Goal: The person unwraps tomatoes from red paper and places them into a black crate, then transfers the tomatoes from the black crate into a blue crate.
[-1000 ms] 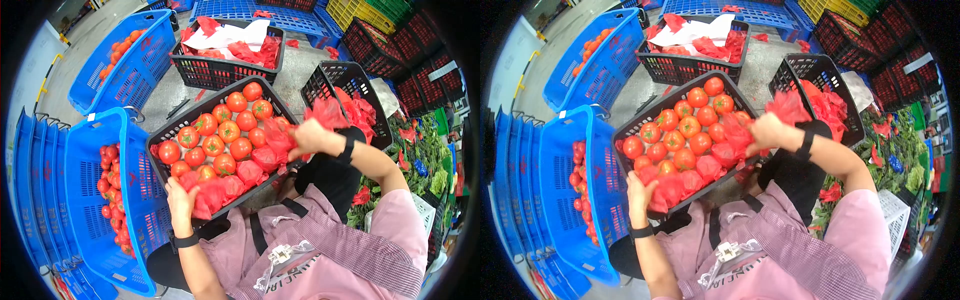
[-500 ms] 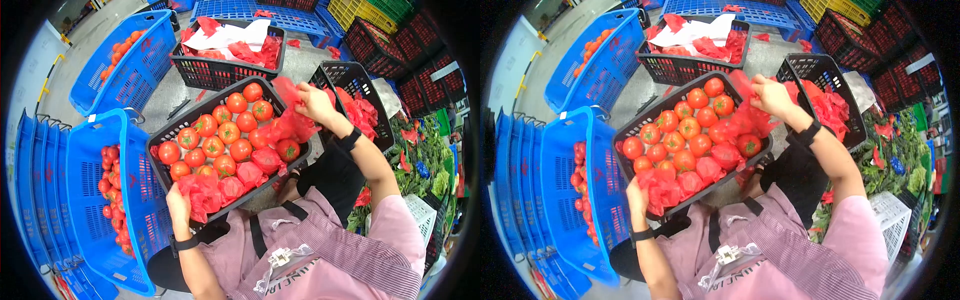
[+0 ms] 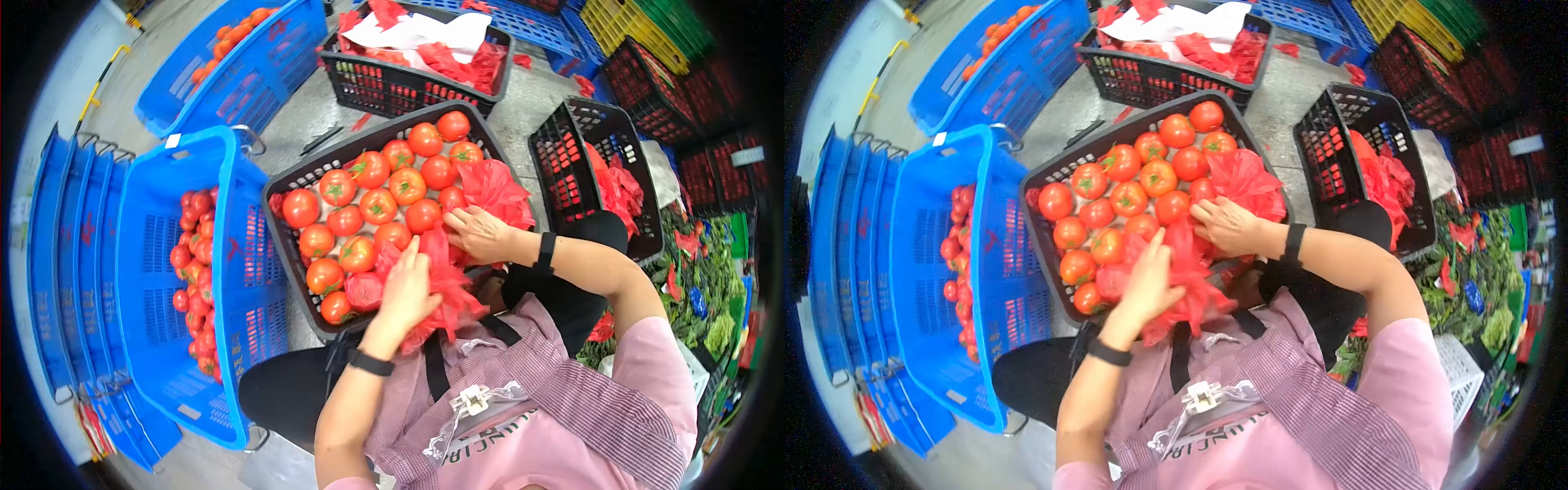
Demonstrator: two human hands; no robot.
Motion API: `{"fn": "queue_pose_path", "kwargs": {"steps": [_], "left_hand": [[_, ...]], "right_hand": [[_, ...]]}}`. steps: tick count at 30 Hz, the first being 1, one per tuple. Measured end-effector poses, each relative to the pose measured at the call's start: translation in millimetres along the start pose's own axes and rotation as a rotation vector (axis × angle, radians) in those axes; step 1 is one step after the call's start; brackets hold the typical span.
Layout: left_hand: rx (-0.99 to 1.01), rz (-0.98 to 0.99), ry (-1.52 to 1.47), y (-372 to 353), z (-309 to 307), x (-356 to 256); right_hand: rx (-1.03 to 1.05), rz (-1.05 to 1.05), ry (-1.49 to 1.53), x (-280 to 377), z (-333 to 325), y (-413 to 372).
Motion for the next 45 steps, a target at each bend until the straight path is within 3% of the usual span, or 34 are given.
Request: {"fn": "queue_pose_path", "kwargs": {"steps": [2,5,6,9,10,11,12,13,14,15,17,19,21,22,23,24,25,27,29,31,33,35,37,39,41,43,45], "left_hand": [[0.068,-0.076,0.113,8.0,7.0,-8.9],[0.201,-0.182,0.127,16.1,20.1,8.7],[0.156,-0.117,0.145,17.3,24.4,13.6],[0.118,-0.156,0.088,23.3,36.2,27.7],[-0.021,-0.124,0.074,22.8,34.0,24.5],[-0.022,-0.117,0.069,21.6,36.8,24.1],[-0.053,-0.133,0.052,20.3,37.0,27.0],[-0.082,-0.15,0.033,19.5,36.5,31.4],[-0.122,-0.139,-0.057,18.5,35.2,39.3],[-0.207,-0.123,-0.163,14.4,31.5,51.9],[-0.183,-0.108,-0.525,-0.8,0.3,57.5],[-0.251,-0.308,-1.076,-18.1,-58.1,33.8],[-0.312,-0.354,-1.369,-44.5,-93.3,16.5],[-0.319,-0.357,-1.362,-62.7,-86.0,37.8],[-0.217,-0.42,-1.106,-84.7,-64.1,74.7],[-0.112,-0.473,-0.848,-97.7,-52.6,95.9],[-0.11,-0.478,-0.845,-97.6,-48.4,91.4],[-0.112,-0.511,0.08,-90.5,-46.5,73.7],[-0.216,-0.507,0.092,-79.4,-33.0,52.0],[-0.134,-0.606,0.089,-76.7,-30.3,46.0],[-0.144,-0.583,0.076,-78.1,-25.7,52.6],[-0.164,-0.559,0.068,-76.1,-19.0,62.7],[-0.211,-0.279,0.268,-57.8,-25.3,51.2],[-0.138,-0.328,0.222,-55.9,-25.5,42.1],[0.088,-0.281,0.235,-56.4,-23.7,30.9],[0.076,-0.228,0.193,-67.4,-11.5,29.1],[0.002,-0.104,0.187,-77.0,-1.0,28.7]], "right_hand": [[-0.026,-0.01,-0.083,4.1,0.3,1.7],[0.166,-0.162,-0.186,12.2,10.3,1.8],[0.164,-0.157,-0.181,13.9,11.5,1.1],[-0.078,-0.197,-0.19,14.3,5.7,-4.3],[-0.184,-0.121,-0.124,4.8,3.0,-3.2],[-0.291,-0.046,-0.059,-9.5,-0.5,0.3],[-0.215,0.183,0.009,-39.1,3.8,6.1],[-0.392,0.422,0.291,-75.3,-0.6,4.0],[-0.353,0.707,0.483,-105.1,-3.6,-0.7],[-0.393,0.639,0.675,-130.0,-14.1,-4.8],[-0.202,0.659,0.885,-141.4,-52.1,-12.2],[-0.116,0.686,1.281,-129.5,-68.5,-14.7],[-0.139,0.347,1.237,-99.6,-91.3,-5.0],[-0.107,0.246,1.074,-78.2,-98.1,2.8],[0.029,0.235,1.016,-54.9,-88.8,9.6],[0.065,0.165,0.819,-26.0,-79.8,15.5],[0.141,0.147,0.522,0.2,-66.6,20.9],[0.198,0.158,0.211,44.8,-45.5,29.3],[0.205,0.212,-0.004,62.4,-14.9,33.3],[0.266,0.244,-0.001,57.2,-13.0,38.4],[0.326,0.27,0.0,54.9,-3.8,37.6],[0.113,0.229,0.049,52.7,2.4,33.5],[0.108,0.208,0.045,53.2,6.5,32.9],[-0.062,-0.03,0.025,65.9,5.3,31.7],[-0.042,-0.046,0.039,68.1,5.1,33.0],[-0.157,-0.149,0.114,65.6,-2.2,32.4],[-0.188,-0.064,0.188,48.7,1.6,37.1]]}}
Point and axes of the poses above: each hand's wrist, its own y-axis towards the middle knuckle, its own z-axis out of the palm, x = y × z, the point moved 5 cm from there along y, towards the middle knuckle, and after that the axes turned 13 degrees about z, right-handed, at the moved point
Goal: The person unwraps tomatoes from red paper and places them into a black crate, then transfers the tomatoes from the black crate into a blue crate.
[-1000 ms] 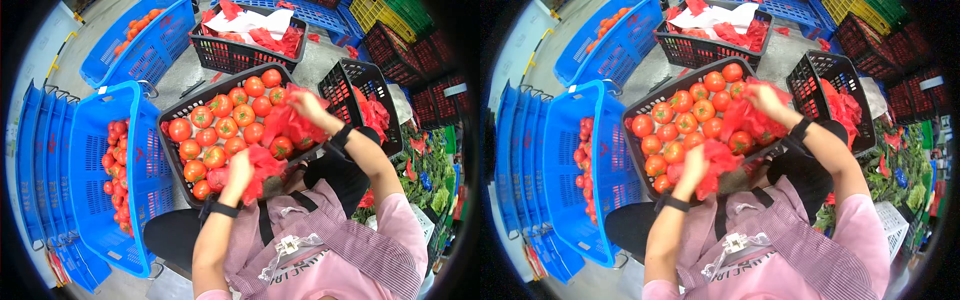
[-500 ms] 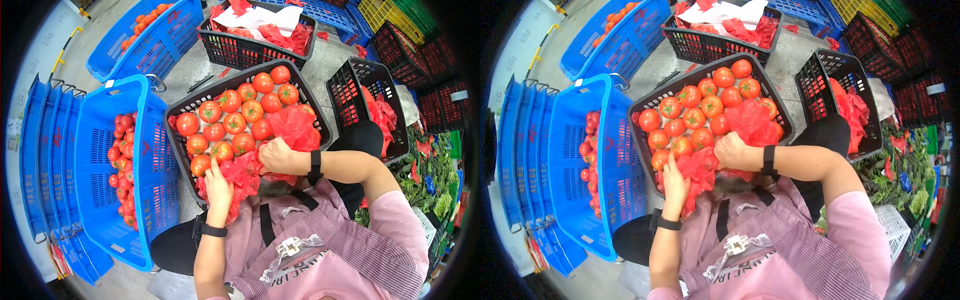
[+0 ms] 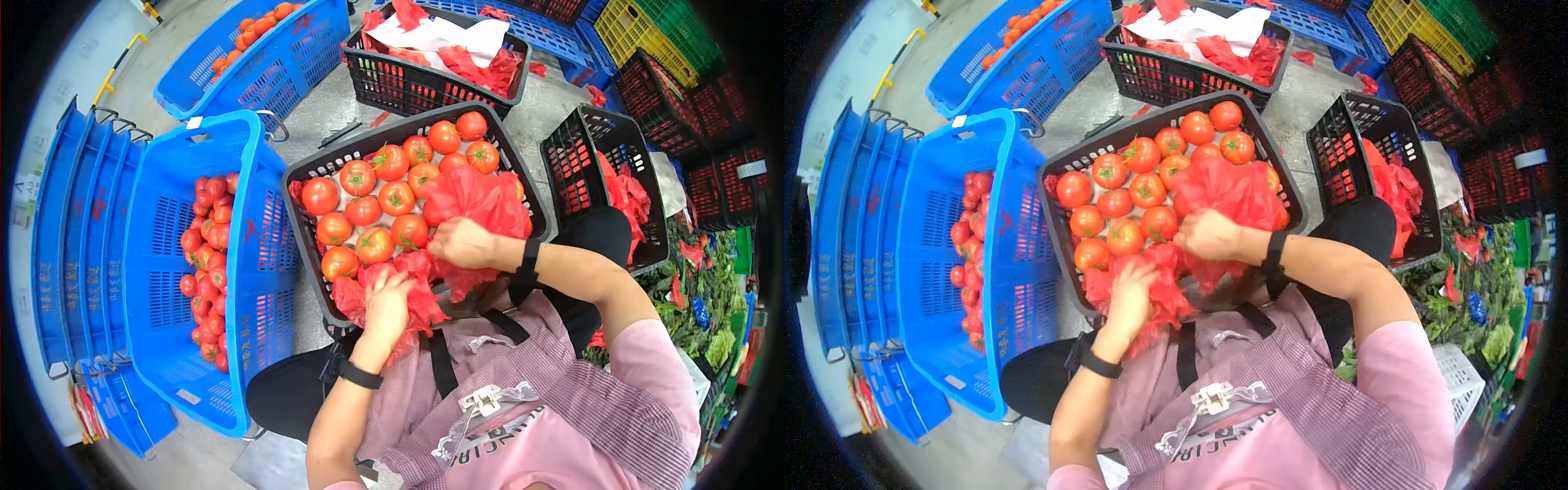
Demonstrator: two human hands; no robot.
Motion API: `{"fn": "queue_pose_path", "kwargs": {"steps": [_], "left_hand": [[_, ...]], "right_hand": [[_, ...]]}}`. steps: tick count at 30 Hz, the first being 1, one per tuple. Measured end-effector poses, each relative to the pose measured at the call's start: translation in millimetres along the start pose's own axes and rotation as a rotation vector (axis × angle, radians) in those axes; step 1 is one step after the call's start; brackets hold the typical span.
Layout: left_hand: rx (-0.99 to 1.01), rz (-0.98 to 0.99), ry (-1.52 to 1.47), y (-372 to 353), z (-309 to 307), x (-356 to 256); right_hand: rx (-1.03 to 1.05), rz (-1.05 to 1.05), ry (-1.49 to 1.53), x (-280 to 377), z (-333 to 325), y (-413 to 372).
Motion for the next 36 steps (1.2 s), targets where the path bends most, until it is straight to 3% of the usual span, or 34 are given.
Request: {"fn": "queue_pose_path", "kwargs": {"steps": [4,6,7,8,10,12,13,18,22,23,24,28,30,35,36], "left_hand": [[0.037,-0.019,-0.179,-5.1,-11.5,-5.7],[0.046,-0.182,-0.067,-9.9,-19.3,10.9],[-0.056,-0.304,-0.065,-12.4,-30.0,20.3],[-0.104,-0.419,-0.038,-15.4,-39.9,26.4],[-0.084,-0.409,-0.06,-13.8,-39.7,33.8],[-0.037,-0.431,-0.045,-7.6,-37.0,30.9],[0.013,-0.451,-0.032,-5.7,-33.9,29.6],[0.029,-0.216,0.049,-0.6,-8.7,15.8],[-0.094,-0.291,0.027,2.8,-17.1,20.5],[-0.149,-0.337,-0.012,1.2,-21.3,25.6],[0.018,-0.475,-0.021,-1.9,-18.9,35.4],[0.175,-0.514,-0.038,-4.0,-25.5,47.3],[0.14,-0.344,-0.023,0.1,-24.6,45.0],[-0.101,-0.354,-0.042,2.6,-8.7,55.6],[-0.259,-0.281,-0.096,11.6,-16.4,60.8]], "right_hand": [[-0.162,0.319,0.056,-65.5,-26.9,-2.0],[-0.19,0.453,0.099,-96.3,-42.7,-8.4],[-0.184,0.451,0.098,-91.8,-52.6,-7.7],[-0.17,0.357,0.146,-80.8,-61.9,-6.1],[-0.084,0.188,0.241,-45.9,-64.7,3.1],[0.124,-0.11,0.099,0.1,-43.8,8.6],[0.088,-0.209,0.083,18.9,-34.8,8.3],[0.165,-0.391,-0.051,32.6,10.0,15.1],[0.062,-0.596,-0.057,35.9,10.0,10.3],[-0.003,-0.593,-0.023,36.2,7.3,10.3],[-0.004,-0.593,-0.023,36.4,7.4,10.4],[0.076,-0.591,-0.103,43.3,19.3,11.5],[0.129,-0.565,-0.183,43.4,22.4,14.7],[0.09,-0.434,0.034,23.7,8.2,30.3],[0.092,-0.435,0.035,21.0,8.4,30.5]]}}
Point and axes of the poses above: each hand's wrist, its own y-axis towards the middle knuckle, its own z-axis out of the palm, x = y × z, the point moved 5 cm from there along y, towards the middle knuckle, and after that the axes turned 13 degrees about z, right-handed, at the moved point
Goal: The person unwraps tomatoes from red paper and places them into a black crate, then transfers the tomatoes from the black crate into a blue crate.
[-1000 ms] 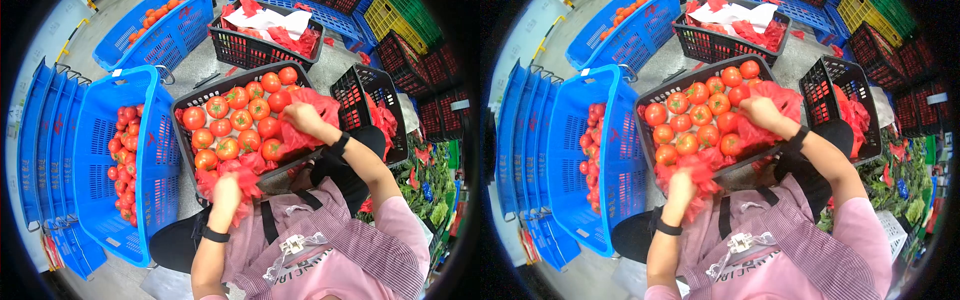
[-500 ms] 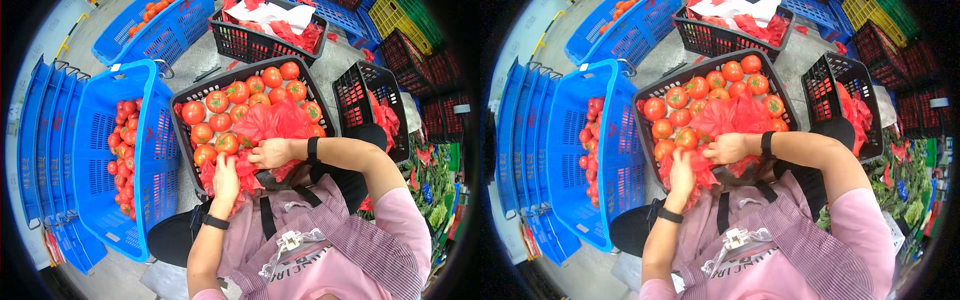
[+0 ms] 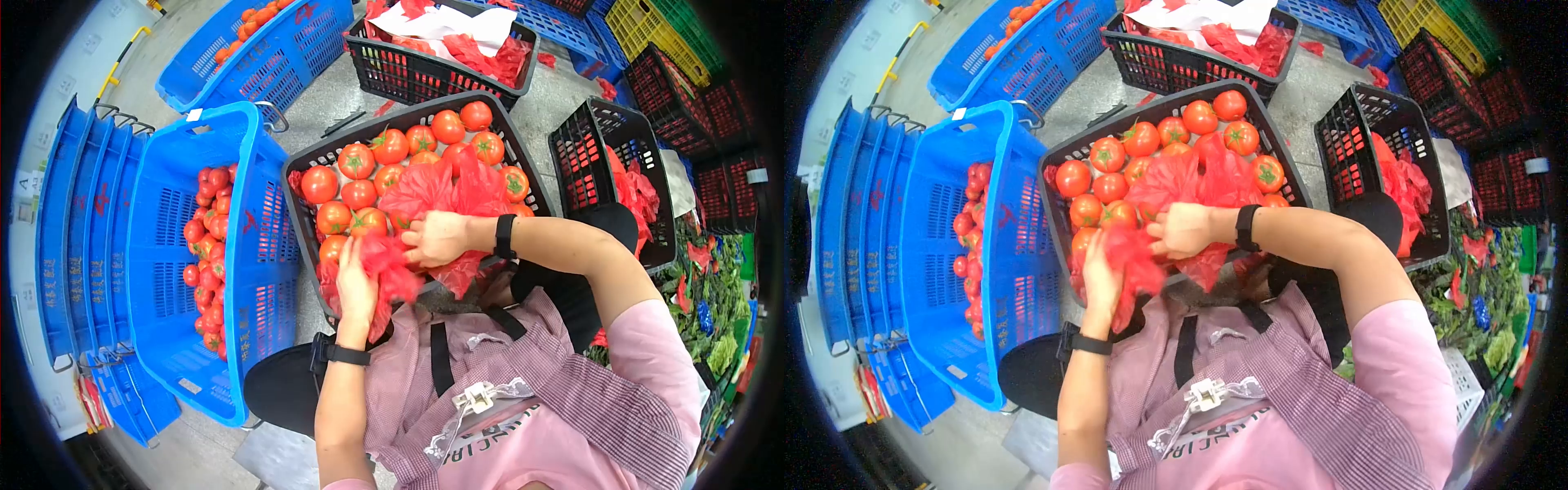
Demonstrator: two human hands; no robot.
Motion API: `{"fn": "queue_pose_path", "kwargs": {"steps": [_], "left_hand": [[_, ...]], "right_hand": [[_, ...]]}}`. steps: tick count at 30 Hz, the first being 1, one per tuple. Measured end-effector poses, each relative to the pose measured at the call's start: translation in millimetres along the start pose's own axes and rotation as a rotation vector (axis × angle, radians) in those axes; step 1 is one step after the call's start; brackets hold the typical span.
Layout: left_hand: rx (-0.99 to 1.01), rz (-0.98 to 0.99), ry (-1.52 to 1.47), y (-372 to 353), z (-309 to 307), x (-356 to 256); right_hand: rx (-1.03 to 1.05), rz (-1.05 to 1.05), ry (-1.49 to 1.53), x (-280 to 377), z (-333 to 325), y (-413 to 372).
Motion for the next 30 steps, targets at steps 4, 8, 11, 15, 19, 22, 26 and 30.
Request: {"fn": "queue_pose_path", "kwargs": {"steps": [4,8,11,15,19,22,26,30], "left_hand": [[0.139,0.141,-0.014,3.4,-12.7,-24.6],[0.106,-0.017,0.089,-17.4,9.8,-19.1],[0.028,0.338,0.15,-14.4,1.7,-26.1],[0.037,0.056,0.077,-2.2,-8.5,-9.6],[-0.359,-0.176,-0.474,13.3,-56.4,5.5],[-0.426,-0.1,-0.69,23.6,-103.4,4.6],[0.105,-0.01,-0.453,15.5,-95.3,8.9],[0.551,-0.131,0.055,-12.5,-35.8,-5.4]], "right_hand": [[-0.033,0.01,0.091,5.4,5.3,-5.5],[-0.131,-0.154,-0.037,30.3,9.2,-0.6],[-0.161,-0.035,-0.072,26.7,7.8,6.4],[-0.233,0.141,-0.023,1.8,-16.9,10.1],[-0.215,0.24,-0.008,-23.6,-83.3,1.4],[-0.235,0.282,0.054,-43.3,-128.0,-15.9],[-0.505,0.351,0.222,-62.6,-175.1,-37.7],[-0.177,0.624,0.752,-75.3,-158.4,-49.6]]}}
Point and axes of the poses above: each hand's wrist, its own y-axis towards the middle knuckle, its own z-axis out of the palm, x = y × z, the point moved 5 cm from there along y, towards the middle knuckle, and after that the axes turned 13 degrees about z, right-handed, at the moved point
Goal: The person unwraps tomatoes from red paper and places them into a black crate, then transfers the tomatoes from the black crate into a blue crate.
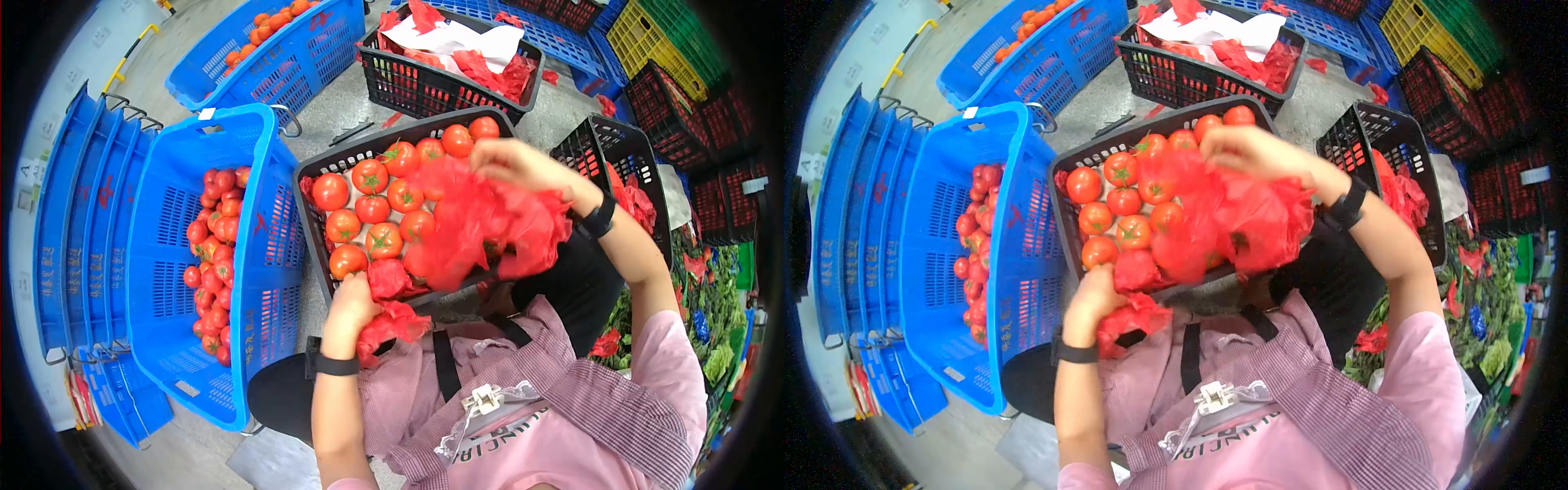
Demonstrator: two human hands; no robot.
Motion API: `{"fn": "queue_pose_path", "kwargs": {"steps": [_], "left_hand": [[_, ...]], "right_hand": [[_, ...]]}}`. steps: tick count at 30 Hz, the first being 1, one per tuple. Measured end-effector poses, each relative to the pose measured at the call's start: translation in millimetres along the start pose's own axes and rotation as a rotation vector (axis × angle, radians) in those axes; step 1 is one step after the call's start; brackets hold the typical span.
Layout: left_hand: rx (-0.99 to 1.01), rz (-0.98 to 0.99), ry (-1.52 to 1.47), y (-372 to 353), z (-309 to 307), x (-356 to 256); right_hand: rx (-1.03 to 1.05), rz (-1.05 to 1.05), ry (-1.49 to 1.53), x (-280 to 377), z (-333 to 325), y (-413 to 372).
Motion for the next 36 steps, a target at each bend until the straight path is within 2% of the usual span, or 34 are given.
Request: {"fn": "queue_pose_path", "kwargs": {"steps": [1,2,4,5,6,8,10,12,16,18,20,21,22,23,24,25,26,28,30,34,36], "left_hand": [[-0.054,-0.099,0.017,-3.5,7.0,-0.3],[-0.054,-0.101,0.017,-6.4,9.0,1.0],[-0.106,-0.11,0.054,-14.8,6.2,4.0],[-0.132,-0.163,0.107,-17.0,9.2,18.4],[-0.208,-0.193,0.102,-22.9,-2.6,23.0],[-0.254,-0.107,0.016,-26.2,-14.8,33.7],[-0.325,-0.103,-0.017,-31.9,-23.7,36.1],[-0.387,-0.039,-0.081,-41.9,-43.3,31.0],[-0.676,-0.223,-0.26,-57.4,-71.4,59.3],[-0.829,-0.165,-0.418,-63.4,-83.7,68.4],[-0.874,-0.184,-0.464,-68.5,-89.7,67.4],[-0.898,-0.159,-0.582,-68.8,-91.5,63.5],[-0.923,-0.135,-0.698,-68.6,-93.3,62.2],[-0.766,-0.006,-0.852,-54.3,-82.4,64.6],[-0.667,0.0,-0.873,-46.6,-75.7,53.6],[-0.6,0.043,-0.642,-36.0,-66.2,47.7],[-0.492,0.128,-0.383,-27.6,-64.5,23.0],[-0.4,0.248,-0.069,-9.4,-28.4,7.1],[-0.326,-0.111,-0.059,2.3,-1.5,-1.7],[-0.311,-0.058,-0.083,4.2,9.4,-21.2],[-0.183,0.152,0.012,7.0,14.3,-32.4]], "right_hand": [[-0.033,-0.139,-0.191,7.5,15.8,0.1],[-0.02,-0.061,-0.381,7.2,39.9,-4.1],[0.139,-0.147,-0.732,3.5,105.1,2.6],[0.173,-0.368,-0.855,4.7,141.2,4.1],[0.129,-0.574,-0.838,7.2,170.7,4.7],[0.129,-0.792,-0.77,4.6,214.5,12.5],[0.274,-0.842,-0.89,-7.8,247.9,17.5],[0.255,-0.899,-0.798,-9.4,253.2,24.4],[0.165,-1.039,-0.595,-3.2,239.9,17.0],[0.128,-1.019,-0.603,-2.1,239.3,19.1],[-0.003,-0.887,-0.536,-4.3,230.9,27.6],[-0.057,-0.731,-0.605,-3.7,213.1,40.5],[0.003,-0.665,-0.628,1.0,210.0,41.7],[-0.224,-0.297,-0.518,-11.8,152.5,76.1],[-0.279,-0.17,-0.55,-20.6,124.9,89.2],[-0.506,-0.32,-0.321,-12.7,88.3,79.7],[-0.493,-0.264,-0.304,-17.9,66.2,81.7],[-0.52,-0.167,-0.593,-14.0,33.4,68.1],[-0.544,-0.093,-0.803,-29.9,3.2,54.3],[-0.635,-0.108,-1.053,-73.4,-94.8,-16.1],[-0.74,0.096,-1.114,-104.9,-164.9,-77.9]]}}
Point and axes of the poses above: each hand's wrist, its own y-axis towards the middle knuckle, its own z-axis out of the palm, x = y × z, the point moved 5 cm from there along y, towards the middle knuckle, and after that the axes turned 13 degrees about z, right-handed, at the moved point
